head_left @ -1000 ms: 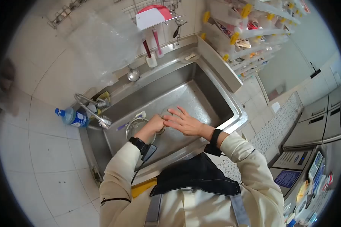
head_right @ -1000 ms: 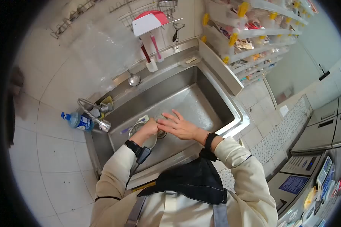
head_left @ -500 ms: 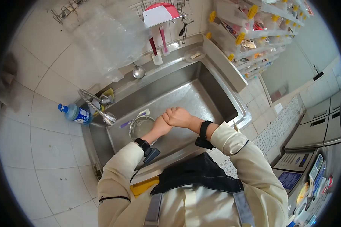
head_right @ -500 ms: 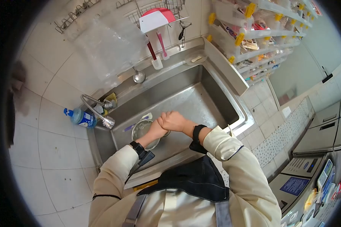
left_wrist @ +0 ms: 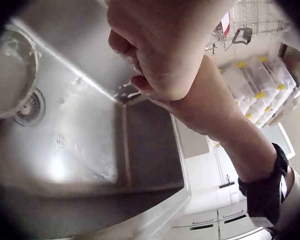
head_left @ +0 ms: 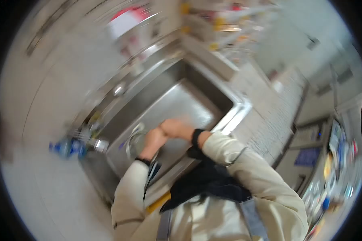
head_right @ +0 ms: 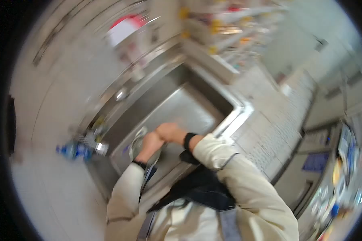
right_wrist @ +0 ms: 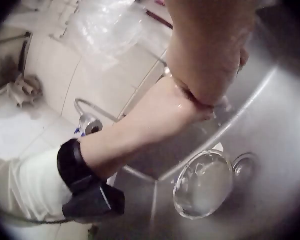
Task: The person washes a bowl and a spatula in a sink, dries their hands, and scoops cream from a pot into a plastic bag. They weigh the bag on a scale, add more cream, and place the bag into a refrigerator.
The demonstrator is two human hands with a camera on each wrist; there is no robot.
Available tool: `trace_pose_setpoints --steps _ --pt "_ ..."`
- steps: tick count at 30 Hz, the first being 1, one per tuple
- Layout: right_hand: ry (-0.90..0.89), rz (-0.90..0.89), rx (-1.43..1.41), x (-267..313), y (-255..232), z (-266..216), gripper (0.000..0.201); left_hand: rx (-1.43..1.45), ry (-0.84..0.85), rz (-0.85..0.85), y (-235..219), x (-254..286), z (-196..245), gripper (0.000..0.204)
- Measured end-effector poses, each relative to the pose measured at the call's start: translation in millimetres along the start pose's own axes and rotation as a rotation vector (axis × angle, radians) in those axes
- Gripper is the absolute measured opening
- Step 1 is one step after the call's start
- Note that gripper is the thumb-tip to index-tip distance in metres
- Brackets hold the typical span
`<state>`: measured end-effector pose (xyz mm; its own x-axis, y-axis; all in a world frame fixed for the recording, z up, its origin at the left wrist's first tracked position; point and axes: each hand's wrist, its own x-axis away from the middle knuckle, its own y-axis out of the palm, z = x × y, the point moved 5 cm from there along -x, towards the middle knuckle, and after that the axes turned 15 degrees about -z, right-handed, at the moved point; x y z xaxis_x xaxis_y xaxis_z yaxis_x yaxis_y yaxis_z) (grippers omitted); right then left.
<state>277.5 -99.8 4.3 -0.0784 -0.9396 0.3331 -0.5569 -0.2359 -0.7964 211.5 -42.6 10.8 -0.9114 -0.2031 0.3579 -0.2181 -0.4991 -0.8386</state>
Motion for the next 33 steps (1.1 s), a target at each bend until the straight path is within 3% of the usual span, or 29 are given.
trace_pose_setpoints --steps 2,4,5,6,7,9,10,12,13,15,16,17,19,20,22,24,25,26,27,28,29,31,32,33 --pt "-0.361 0.236 -0.255 26 -10 -3 0.034 -0.118 0.072 0.005 -1 1 3 0.029" --pt "-0.360 0.411 -0.239 49 -11 -3 0.043 0.159 0.159 -0.082 12 -8 -15 0.051" --pt "-0.228 0.384 -0.196 58 -11 -4 0.044 0.179 0.128 -0.133 -3 5 12 0.059" --pt "-0.237 0.375 -0.277 76 -18 -7 0.043 0.250 0.331 -0.137 -4 8 24 0.064" --pt "-0.253 0.446 -0.271 84 -17 -3 0.037 0.315 0.573 -0.129 5 4 26 0.056" --pt "-0.184 0.522 -0.336 113 -16 5 0.028 0.901 0.161 -0.511 8 18 46 0.057" --pt "-0.139 0.555 -0.325 129 -17 11 0.028 0.879 0.201 -0.547 8 17 57 0.057" --pt "-0.182 0.679 -0.800 161 -17 27 0.020 0.934 0.315 -0.650 6 19 83 0.055" --pt "-0.172 0.709 -0.790 177 -16 34 0.020 0.912 0.336 -0.664 7 21 107 0.055" --pt "-0.073 0.981 -0.690 223 -14 50 0.022 0.912 0.356 -0.588 11 24 160 0.044" --pt "0.002 1.181 -0.438 266 -22 41 0.019 0.871 0.400 -0.557 16 26 188 0.039" --pt "0.038 1.271 -0.310 305 -25 32 0.019 0.852 0.424 -0.581 27 20 207 0.039" --pt "0.112 1.348 -0.246 366 -14 27 0.019 1.015 0.381 -0.820 64 9 243 0.047" --pt "0.125 1.366 -0.244 393 -4 25 0.019 0.998 0.387 -0.834 78 7 260 0.047" --pt "0.181 1.505 -0.343 451 22 34 0.016 0.976 0.491 -1.041 107 17 318 0.044" --pt "0.089 1.589 -0.939 495 64 56 0.015 0.957 0.557 -1.120 131 39 380 0.043" --pt "0.319 1.625 -0.904 527 82 58 0.015 0.952 0.614 -1.196 147 52 408 0.042" --pt "0.547 1.657 -0.866 558 99 58 0.017 0.608 0.675 -0.874 156 51 423 0.032" --pt "0.653 1.672 -0.943 587 115 55 0.016 0.382 1.023 -1.007 161 74 466 0.030" --pt "0.756 1.682 -1.027 611 131 51 0.015 0.396 1.086 -1.071 181 77 485 0.034" --pt "0.760 1.699 -1.031 632 143 45 0.015 0.414 1.139 -1.138 205 79 500 0.039" --pt "0.529 1.821 -1.256 659 173 39 0.014 0.345 1.103 -1.204 235 93 532 0.037" --pt "0.523 1.827 -1.262 669 186 34 0.014 0.287 1.068 -1.251 247 100 548 0.036" --pt "0.378 1.948 -1.374 679 201 31 0.015 0.276 1.066 -1.248 257 108 563 0.036"
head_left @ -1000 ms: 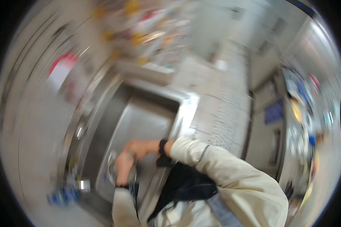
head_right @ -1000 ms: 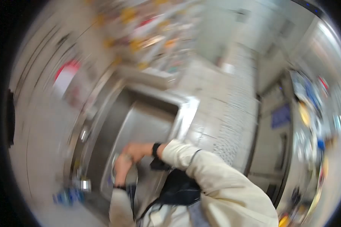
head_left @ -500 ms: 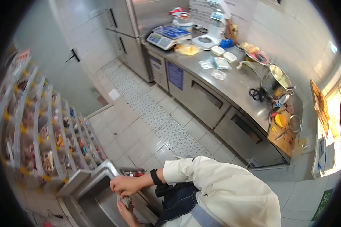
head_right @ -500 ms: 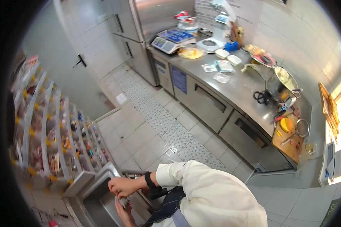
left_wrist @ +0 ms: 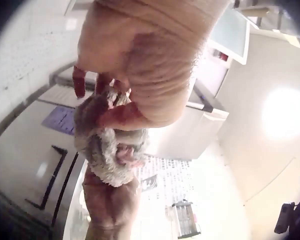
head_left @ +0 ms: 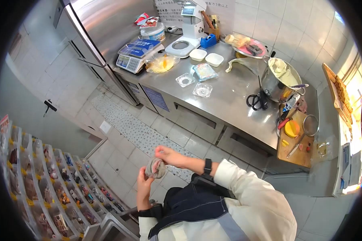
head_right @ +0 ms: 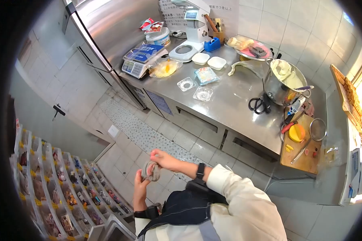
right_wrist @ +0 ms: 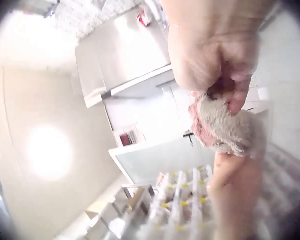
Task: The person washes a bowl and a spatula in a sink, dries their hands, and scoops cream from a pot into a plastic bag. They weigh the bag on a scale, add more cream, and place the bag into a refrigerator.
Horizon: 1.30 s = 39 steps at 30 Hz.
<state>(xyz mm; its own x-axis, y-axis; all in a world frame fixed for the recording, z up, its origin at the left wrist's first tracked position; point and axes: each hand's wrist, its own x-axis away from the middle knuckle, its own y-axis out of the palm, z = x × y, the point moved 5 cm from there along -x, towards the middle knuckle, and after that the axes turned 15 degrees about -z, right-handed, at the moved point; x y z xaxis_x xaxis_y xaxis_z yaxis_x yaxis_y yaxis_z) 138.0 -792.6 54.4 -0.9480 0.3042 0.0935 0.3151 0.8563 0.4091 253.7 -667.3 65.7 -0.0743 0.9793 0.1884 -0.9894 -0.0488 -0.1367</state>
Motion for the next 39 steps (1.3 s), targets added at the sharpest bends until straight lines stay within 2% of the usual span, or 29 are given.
trace_pose_setpoints --steps 2,4,6,7,8,9,10,12,13,16,17,18,19,20,22,23,24,25,26,28,29,30,32,33,34,36,37,38,39 --pt "-0.114 -0.006 -0.314 17 -27 -3 0.024 0.301 0.090 -0.155 24 -35 16 0.033" --pt "-0.236 -0.035 -0.454 35 -44 -13 0.031 0.258 0.103 -0.178 43 -66 34 0.025" --pt "-0.263 0.032 -0.255 50 -54 -27 0.043 0.226 0.123 -0.218 44 -91 37 0.017" --pt "-0.276 0.054 -0.259 50 -61 -24 0.043 0.124 0.083 -0.276 45 -106 28 0.013" --pt "-0.254 0.148 0.036 51 -70 -20 0.044 0.027 0.048 -0.338 48 -120 21 0.013" --pt "-0.216 0.243 0.331 52 -79 -18 0.044 -0.099 0.009 -0.253 47 -134 23 0.018" --pt "-0.213 0.269 0.334 51 -91 -14 0.044 -0.094 0.012 -0.279 49 -149 25 0.018" --pt "-0.031 0.490 0.385 50 -121 -6 0.036 -0.574 0.004 -0.243 46 -179 27 0.018" --pt "-0.089 0.574 0.364 53 -123 -23 0.027 -0.565 0.018 -0.273 45 -192 22 0.018" --pt "-0.023 0.729 0.300 50 -151 -23 0.022 -0.677 0.016 -0.344 50 -239 4 0.017" --pt "-0.110 0.882 0.382 53 -153 -30 0.023 -0.566 0.133 -0.334 47 -252 5 0.016" --pt "-0.107 0.927 0.391 57 -149 -45 0.023 -0.451 0.245 -0.322 45 -264 9 0.016" --pt "-0.079 0.996 0.434 59 -141 -66 0.022 -0.297 0.214 -0.500 48 -274 17 0.015" --pt "-0.053 1.059 0.472 58 -136 -81 0.021 -0.294 0.231 -0.529 51 -279 28 0.015" --pt "-0.052 1.148 0.576 53 -132 -100 0.021 0.399 -0.076 -0.894 82 -272 41 0.018" --pt "-0.154 1.126 0.567 49 -125 -113 0.021 0.397 -0.073 -0.917 86 -280 37 0.018" --pt "-0.256 1.097 0.561 45 -123 -122 0.021 0.509 -0.289 -0.952 93 -285 25 0.021" --pt "-0.276 0.960 0.431 36 -128 -114 0.027 0.614 -0.510 -0.974 97 -287 14 0.023" --pt "-0.282 0.971 0.432 34 -127 -114 0.027 0.607 -0.509 -0.984 99 -292 12 0.023" --pt "-0.530 0.703 -0.183 22 -124 -108 0.040 1.028 -0.454 -1.223 115 -291 40 0.036" --pt "-0.725 0.596 -0.369 24 -125 -119 0.056 1.029 -0.582 -0.997 117 -279 93 0.024" --pt "-0.731 0.596 -0.360 29 -130 -125 0.056 1.025 -0.575 -1.004 123 -285 91 0.024" --pt "-0.932 0.167 -0.877 27 -126 -133 0.066 0.891 -0.099 -0.959 125 -307 93 0.034" --pt "-0.874 0.186 -0.850 30 -129 -126 0.061 1.127 -0.456 -1.314 123 -300 100 0.028" --pt "-0.888 0.186 -0.856 34 -132 -119 0.061 1.115 -0.468 -1.315 128 -302 93 0.028" --pt "-0.611 0.511 -0.538 45 -149 -93 0.051 0.525 -0.326 -1.063 136 -320 61 0.025" --pt "-0.474 0.624 -0.359 51 -158 -87 0.040 0.139 -0.185 -1.009 138 -326 65 0.021" --pt "-0.474 0.626 -0.365 56 -159 -81 0.040 0.138 -0.191 -1.011 140 -328 69 0.021" --pt "-0.359 0.670 -0.097 59 -155 -97 0.037 -0.050 0.066 -0.985 138 -332 82 0.023"
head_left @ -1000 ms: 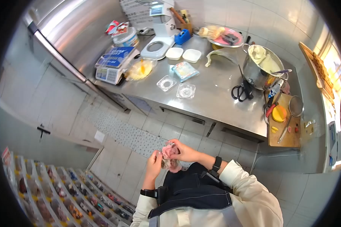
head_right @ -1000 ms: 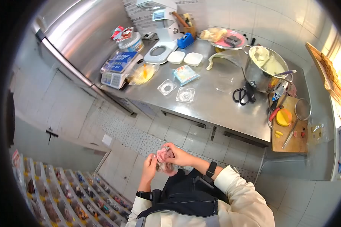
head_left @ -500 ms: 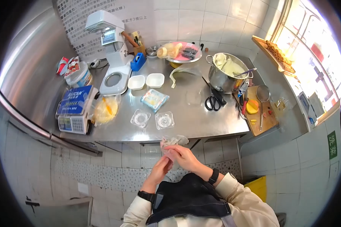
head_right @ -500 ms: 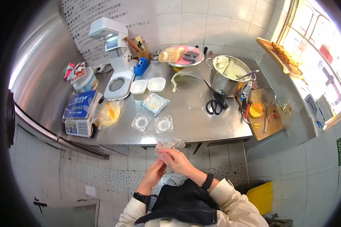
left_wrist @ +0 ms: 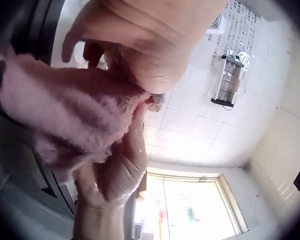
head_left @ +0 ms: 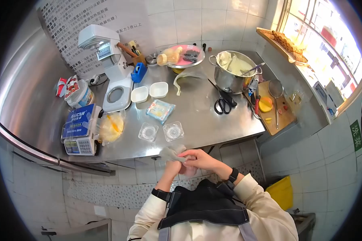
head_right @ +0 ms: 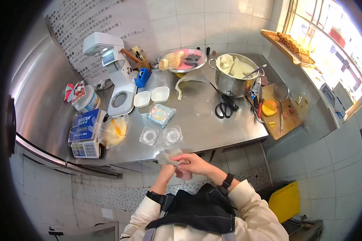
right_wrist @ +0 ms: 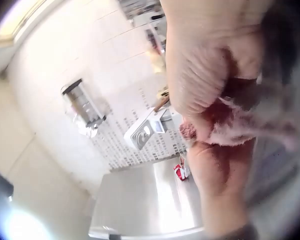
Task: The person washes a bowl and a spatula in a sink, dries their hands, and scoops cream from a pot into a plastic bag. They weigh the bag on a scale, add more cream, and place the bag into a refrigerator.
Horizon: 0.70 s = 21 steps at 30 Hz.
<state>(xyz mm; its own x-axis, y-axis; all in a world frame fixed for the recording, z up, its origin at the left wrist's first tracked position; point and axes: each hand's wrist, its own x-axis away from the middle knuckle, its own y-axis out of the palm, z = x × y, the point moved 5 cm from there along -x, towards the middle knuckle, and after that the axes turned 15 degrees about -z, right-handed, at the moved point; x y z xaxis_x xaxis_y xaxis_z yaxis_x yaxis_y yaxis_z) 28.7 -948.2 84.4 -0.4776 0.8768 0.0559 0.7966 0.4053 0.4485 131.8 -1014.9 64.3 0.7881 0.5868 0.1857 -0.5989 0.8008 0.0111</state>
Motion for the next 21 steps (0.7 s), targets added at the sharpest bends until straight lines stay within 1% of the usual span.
trace_pose_setpoints --steps 1,2,3,5,6,7,8,9,10,11,13,14,15,16,17,18,19,20,21 --pt "0.023 -0.011 0.286 -2 7 -20 0.035 -0.275 0.130 0.029 -2 1 15 0.025" --pt "-0.284 -0.043 1.027 -1 30 -67 0.032 0.364 0.138 0.000 7 5 23 0.031" --pt "-0.271 -0.069 1.027 4 36 -85 0.032 0.382 0.142 0.022 6 5 28 0.031" --pt "-0.428 -0.229 1.169 9 55 -110 0.032 0.885 0.191 -0.188 10 6 36 0.036" --pt "-0.570 -0.382 0.947 5 37 -98 0.038 0.904 0.313 -0.298 12 11 51 0.042" --pt "-0.572 -0.417 0.936 3 41 -95 0.038 0.904 0.328 -0.265 9 12 49 0.042" --pt "-0.580 -0.475 0.194 -1 39 -94 0.043 1.030 0.399 -0.395 13 14 51 0.043" --pt "-0.508 -0.486 -0.549 -8 38 -84 0.047 1.145 0.475 -0.525 15 18 54 0.044" --pt "-0.470 -0.497 -0.758 -17 38 -71 0.051 1.193 0.455 -0.528 20 16 52 0.047" --pt "-0.429 -0.544 -0.780 -23 42 -58 0.051 1.178 0.490 -0.471 22 16 42 0.047" --pt "-0.353 -0.313 -1.162 -33 36 -22 0.050 1.113 0.336 0.018 12 12 -5 0.044" --pt "-0.356 -0.400 -1.185 -37 36 -15 0.050 1.103 0.355 0.049 9 11 -14 0.044" --pt "-0.342 -0.415 -1.190 -42 39 -12 0.050 0.945 0.333 0.133 6 12 -14 0.041" --pt "-0.303 -0.432 -0.931 -43 43 -8 0.053 0.790 0.298 0.204 4 14 -16 0.040" --pt "-0.267 -0.433 -0.672 -41 45 -2 0.057 0.792 0.289 0.200 5 17 -19 0.040" --pt "-0.173 -0.379 -0.535 -46 44 8 0.068 0.900 0.315 0.239 7 26 -1 0.034" --pt "-0.181 -0.371 -0.531 -39 43 7 0.068 1.001 0.348 0.278 9 30 14 0.028" --pt "-0.046 -0.351 -0.423 -33 43 14 0.068 1.091 0.304 0.325 12 32 16 0.031" --pt "0.098 -0.348 -0.312 -30 43 21 0.069 1.085 0.322 0.342 10 32 10 0.031"
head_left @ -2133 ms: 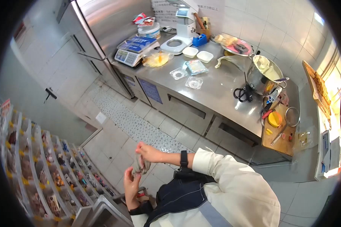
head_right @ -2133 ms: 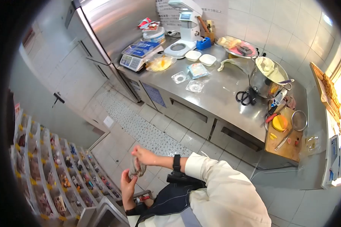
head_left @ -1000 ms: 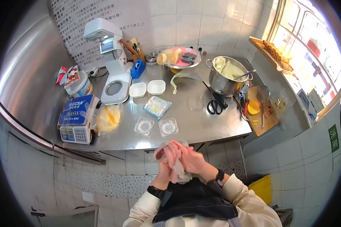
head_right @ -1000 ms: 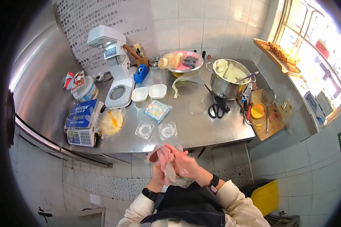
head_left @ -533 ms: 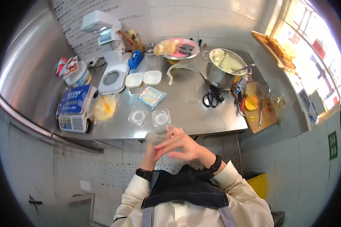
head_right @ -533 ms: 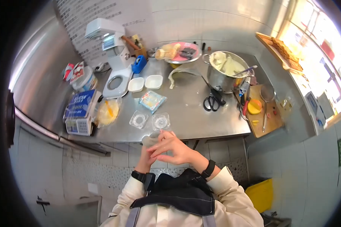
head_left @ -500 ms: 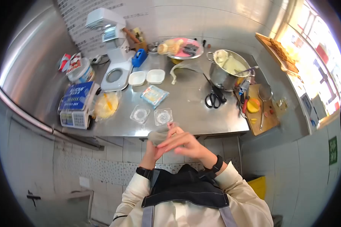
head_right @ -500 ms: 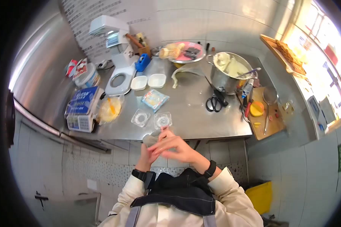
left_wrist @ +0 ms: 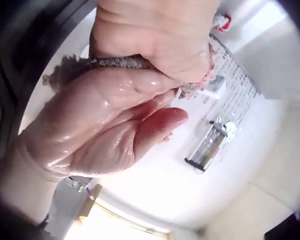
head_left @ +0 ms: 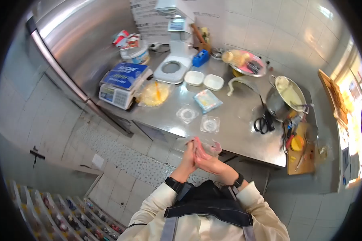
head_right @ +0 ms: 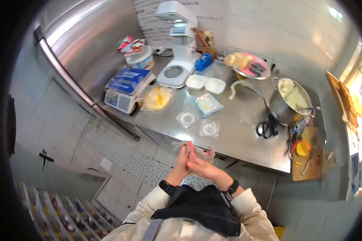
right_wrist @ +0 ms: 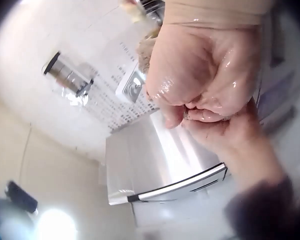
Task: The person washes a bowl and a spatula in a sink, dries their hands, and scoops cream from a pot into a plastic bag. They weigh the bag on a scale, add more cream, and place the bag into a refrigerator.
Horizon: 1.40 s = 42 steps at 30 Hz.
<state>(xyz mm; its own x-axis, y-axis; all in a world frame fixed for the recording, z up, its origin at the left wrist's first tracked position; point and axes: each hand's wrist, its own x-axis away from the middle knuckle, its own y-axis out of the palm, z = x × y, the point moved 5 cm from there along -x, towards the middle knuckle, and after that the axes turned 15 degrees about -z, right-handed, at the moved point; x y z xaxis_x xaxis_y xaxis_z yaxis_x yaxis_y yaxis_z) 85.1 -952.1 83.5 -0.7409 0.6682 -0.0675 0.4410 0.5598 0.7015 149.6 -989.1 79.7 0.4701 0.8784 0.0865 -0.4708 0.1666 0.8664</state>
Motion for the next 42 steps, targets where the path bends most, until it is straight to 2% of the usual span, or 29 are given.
trace_pose_setpoints --steps 1,2,3,4,6,7,9,10,12,13,14,16,17,19,21,23,24,26,28,29,31,32,34,35,36,38,39,40,42 --pt "-0.051 -0.028 0.627 1 -2 -12 0.071 -0.106 -0.094 -0.007 -15 -2 -8 0.033" --pt "-0.041 -0.077 0.623 4 3 -19 0.071 -0.211 -0.186 -0.004 -33 -1 -16 0.034" --pt "0.074 -0.106 0.599 11 11 -25 0.072 -0.466 -0.094 0.137 -54 -2 -20 0.037" --pt "0.183 -0.124 0.580 20 9 -31 0.072 -1.023 0.071 -0.077 -65 -8 -14 0.032" --pt "0.282 0.132 0.902 46 -60 -31 0.073 -1.160 0.045 -0.297 -42 -3 -2 0.024" --pt "0.281 0.134 0.895 43 -60 -26 0.073 -1.161 0.036 -0.296 -35 0 1 0.024" --pt "-0.453 0.446 0.743 51 -57 -52 0.073 -0.568 -0.088 -0.342 -23 3 -5 0.015" --pt "-0.456 0.460 0.741 45 -44 -55 0.073 -0.566 -0.101 -0.348 -10 3 -5 0.015" --pt "-0.444 0.422 0.264 22 -20 -45 0.070 -0.331 -0.256 -0.452 13 6 -15 0.016" --pt "-0.477 0.614 0.440 14 -17 -44 0.052 -0.333 -0.267 -0.454 10 7 -20 0.016" --pt "-0.484 0.627 0.435 9 -24 -39 0.052 -0.340 -0.237 -0.387 1 7 -24 0.018" --pt "-0.392 0.783 0.148 8 -46 -27 0.028 -0.345 -0.226 -0.340 -16 1 -43 0.021" --pt "-0.417 0.794 -0.031 11 -46 -25 0.019 -0.626 -0.206 -0.411 -22 -1 -52 0.017" --pt "-0.337 0.814 -0.037 17 -37 -33 0.022 -1.340 -0.134 -0.563 -9 5 -45 0.017" --pt "-0.267 0.853 -0.039 29 -46 -30 0.025 -1.436 -0.183 -0.615 -4 3 -45 0.017" --pt "-0.291 0.846 0.356 38 -66 -30 0.030 -1.591 -0.290 -0.703 21 3 -33 0.018" --pt "-0.311 0.896 0.359 45 -66 -29 0.030 -1.639 -0.352 -0.767 43 4 -21 0.020" --pt "-0.463 0.933 0.372 49 -58 -33 0.031 -1.043 -0.499 -0.572 8 -2 -32 0.028" --pt "-0.630 0.616 -0.037 46 -37 -42 0.037 0.173 -0.400 -0.364 29 8 -26 0.035" --pt "-0.658 0.637 -0.024 47 -28 -45 0.037 0.174 -0.428 -0.388 20 11 -37 0.035" --pt "-0.535 0.611 0.249 39 -11 -45 0.035 0.338 -0.260 -0.358 0 11 -49 0.038" --pt "-0.545 0.628 0.248 37 -18 -43 0.035 0.341 -0.280 -0.362 -1 10 -55 0.038" --pt "-0.422 0.767 0.274 35 -32 -38 0.027 -0.093 -0.267 -0.233 4 12 -56 0.029" --pt "-0.416 0.737 0.098 38 -32 -38 0.024 0.003 -0.338 -0.646 -26 0 -68 0.023" --pt "-0.430 0.759 0.097 39 -32 -42 0.024 0.010 -0.360 -0.657 -19 0 -68 0.023" --pt "-0.404 0.834 0.037 40 -36 -43 0.028 -1.073 -0.236 -0.572 -2 3 -52 0.019" --pt "-0.334 0.843 0.123 43 -35 -47 0.031 -1.241 -0.246 -0.624 0 3 -47 0.021" --pt "-0.348 0.854 0.122 49 -36 -52 0.031 -1.242 -0.253 -0.641 8 2 -42 0.021" --pt "0.047 0.954 1.040 57 -29 -75 0.035 -0.554 -0.344 -0.499 18 -2 -36 0.029"
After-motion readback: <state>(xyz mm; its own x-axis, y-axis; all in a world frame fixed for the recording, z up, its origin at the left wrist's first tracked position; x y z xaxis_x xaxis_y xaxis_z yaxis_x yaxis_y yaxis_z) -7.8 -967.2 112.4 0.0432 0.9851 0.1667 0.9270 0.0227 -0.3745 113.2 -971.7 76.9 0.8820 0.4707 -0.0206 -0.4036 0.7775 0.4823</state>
